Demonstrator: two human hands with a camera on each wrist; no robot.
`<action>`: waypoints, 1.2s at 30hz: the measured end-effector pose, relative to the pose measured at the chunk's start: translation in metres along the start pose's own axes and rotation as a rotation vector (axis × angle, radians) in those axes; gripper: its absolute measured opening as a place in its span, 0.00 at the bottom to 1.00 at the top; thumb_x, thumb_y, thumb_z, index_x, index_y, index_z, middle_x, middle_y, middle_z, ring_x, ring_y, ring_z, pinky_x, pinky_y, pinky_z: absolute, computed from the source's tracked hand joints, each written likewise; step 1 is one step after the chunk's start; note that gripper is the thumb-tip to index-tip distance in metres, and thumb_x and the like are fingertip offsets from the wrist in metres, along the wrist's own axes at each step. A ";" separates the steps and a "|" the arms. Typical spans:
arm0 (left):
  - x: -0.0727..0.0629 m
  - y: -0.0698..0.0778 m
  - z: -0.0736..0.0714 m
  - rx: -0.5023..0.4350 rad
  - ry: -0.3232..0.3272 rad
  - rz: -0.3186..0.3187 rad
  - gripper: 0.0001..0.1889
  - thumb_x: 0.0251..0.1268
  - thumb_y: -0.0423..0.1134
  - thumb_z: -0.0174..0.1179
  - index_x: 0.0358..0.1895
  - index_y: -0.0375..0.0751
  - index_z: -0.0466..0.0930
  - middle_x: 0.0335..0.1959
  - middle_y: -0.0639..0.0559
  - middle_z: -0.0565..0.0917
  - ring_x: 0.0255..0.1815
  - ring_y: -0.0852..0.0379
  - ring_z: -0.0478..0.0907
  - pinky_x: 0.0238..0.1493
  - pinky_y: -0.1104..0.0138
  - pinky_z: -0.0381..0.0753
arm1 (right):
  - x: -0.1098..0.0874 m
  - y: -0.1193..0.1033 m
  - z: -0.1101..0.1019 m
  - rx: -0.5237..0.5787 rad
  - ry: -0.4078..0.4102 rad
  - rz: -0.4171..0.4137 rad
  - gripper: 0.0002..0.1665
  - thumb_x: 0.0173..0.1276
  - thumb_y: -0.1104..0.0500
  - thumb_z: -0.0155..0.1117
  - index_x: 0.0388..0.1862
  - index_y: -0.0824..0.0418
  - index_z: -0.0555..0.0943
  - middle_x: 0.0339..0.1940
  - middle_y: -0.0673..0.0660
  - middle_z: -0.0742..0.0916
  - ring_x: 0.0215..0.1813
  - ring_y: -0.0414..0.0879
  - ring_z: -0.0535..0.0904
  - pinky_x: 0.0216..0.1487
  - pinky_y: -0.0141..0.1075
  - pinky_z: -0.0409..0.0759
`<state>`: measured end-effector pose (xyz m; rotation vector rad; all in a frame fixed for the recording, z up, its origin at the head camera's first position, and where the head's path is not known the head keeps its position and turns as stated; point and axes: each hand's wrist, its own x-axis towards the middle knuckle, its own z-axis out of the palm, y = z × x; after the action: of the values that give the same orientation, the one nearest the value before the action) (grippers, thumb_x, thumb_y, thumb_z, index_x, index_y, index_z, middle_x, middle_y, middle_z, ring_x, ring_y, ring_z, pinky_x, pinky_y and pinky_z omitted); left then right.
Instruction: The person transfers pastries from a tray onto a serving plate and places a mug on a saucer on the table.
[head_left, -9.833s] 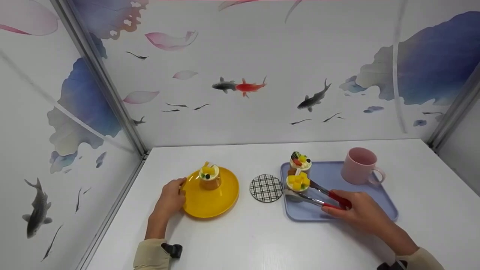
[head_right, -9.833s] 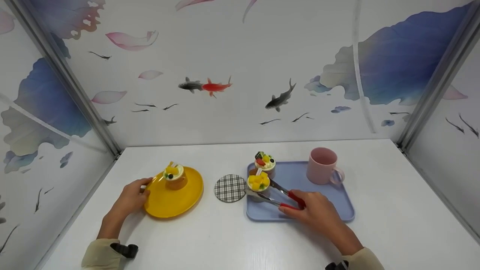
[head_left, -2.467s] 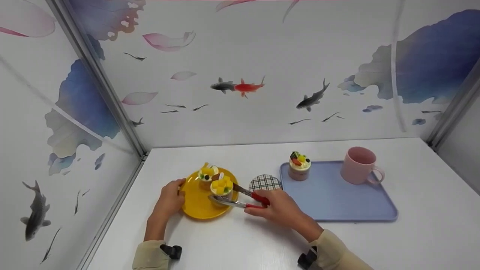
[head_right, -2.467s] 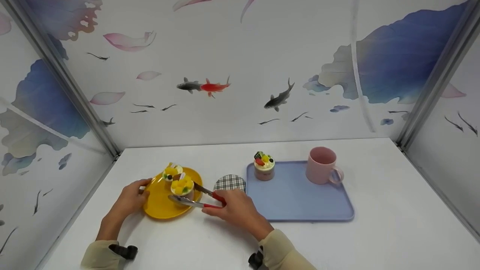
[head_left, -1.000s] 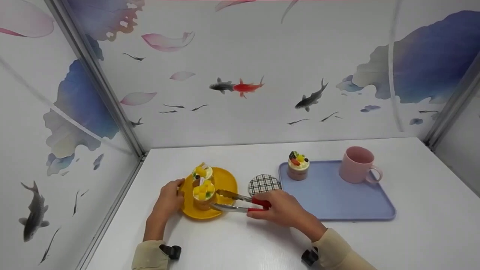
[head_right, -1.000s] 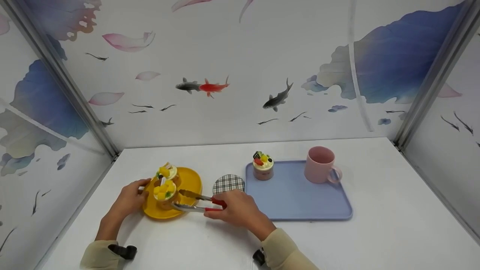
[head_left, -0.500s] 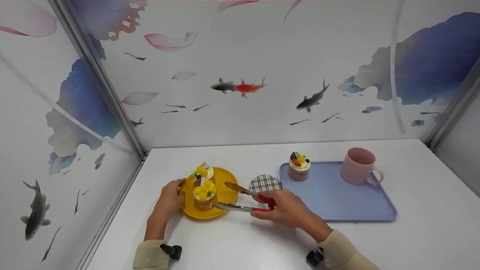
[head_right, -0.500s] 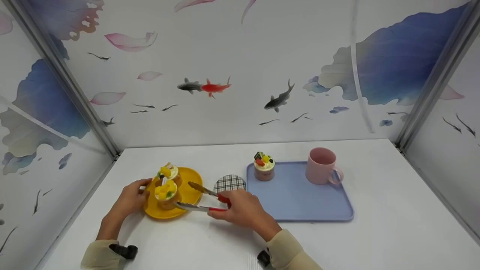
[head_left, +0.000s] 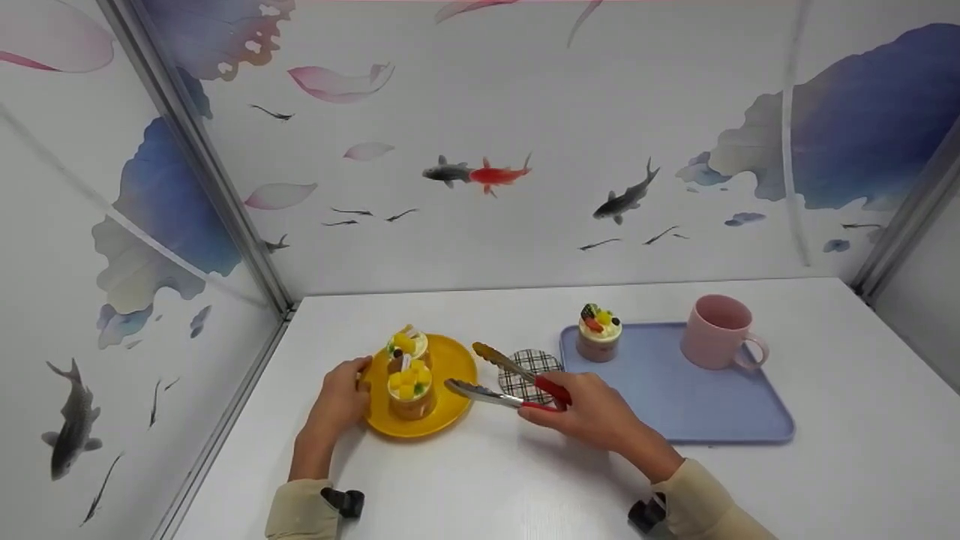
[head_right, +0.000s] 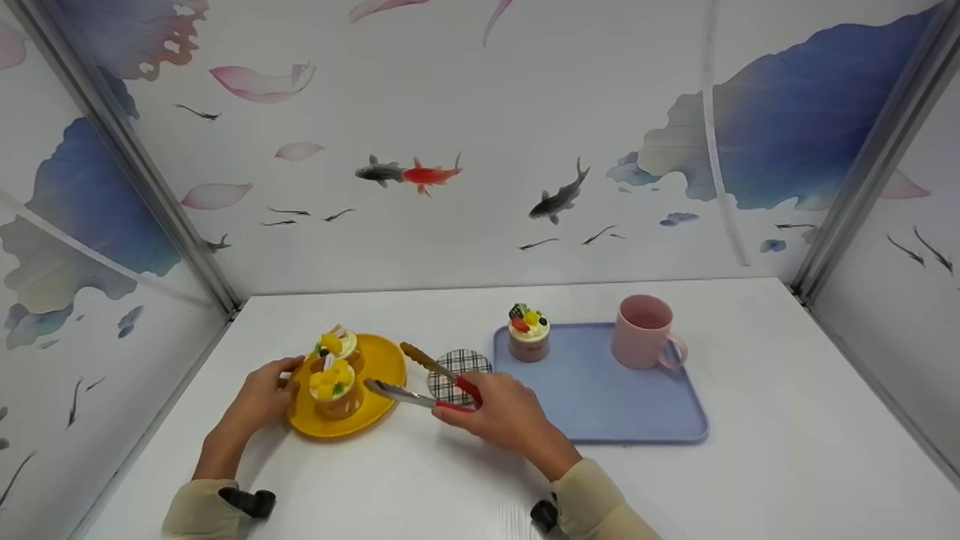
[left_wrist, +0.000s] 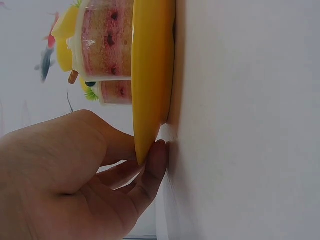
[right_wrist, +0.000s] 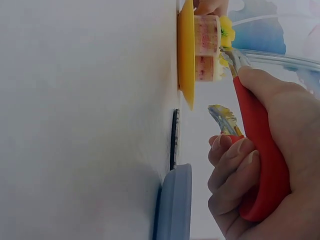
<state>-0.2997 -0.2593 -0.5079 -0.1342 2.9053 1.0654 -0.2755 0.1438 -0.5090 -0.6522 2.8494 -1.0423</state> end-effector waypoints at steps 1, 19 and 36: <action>0.000 0.000 0.000 -0.001 -0.001 -0.003 0.28 0.81 0.24 0.52 0.81 0.31 0.67 0.80 0.33 0.73 0.83 0.34 0.68 0.84 0.43 0.67 | -0.001 0.001 -0.001 0.001 0.002 0.006 0.38 0.64 0.23 0.73 0.57 0.51 0.88 0.24 0.43 0.78 0.29 0.39 0.73 0.25 0.29 0.63; 0.001 -0.002 0.000 0.010 0.004 0.018 0.28 0.81 0.25 0.52 0.81 0.30 0.67 0.79 0.32 0.73 0.81 0.35 0.70 0.83 0.43 0.69 | -0.013 0.026 -0.022 -0.023 0.068 0.090 0.41 0.60 0.26 0.78 0.60 0.53 0.88 0.29 0.45 0.82 0.34 0.41 0.76 0.26 0.31 0.68; 0.002 -0.003 0.000 0.006 -0.001 -0.005 0.28 0.82 0.25 0.52 0.82 0.31 0.66 0.81 0.33 0.72 0.83 0.35 0.68 0.84 0.43 0.68 | -0.034 0.051 -0.046 -0.046 0.097 0.158 0.44 0.62 0.27 0.77 0.65 0.56 0.85 0.30 0.48 0.82 0.35 0.45 0.76 0.26 0.31 0.75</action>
<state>-0.3011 -0.2619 -0.5103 -0.1411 2.9055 1.0549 -0.2721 0.2204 -0.5094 -0.3810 2.9568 -1.0132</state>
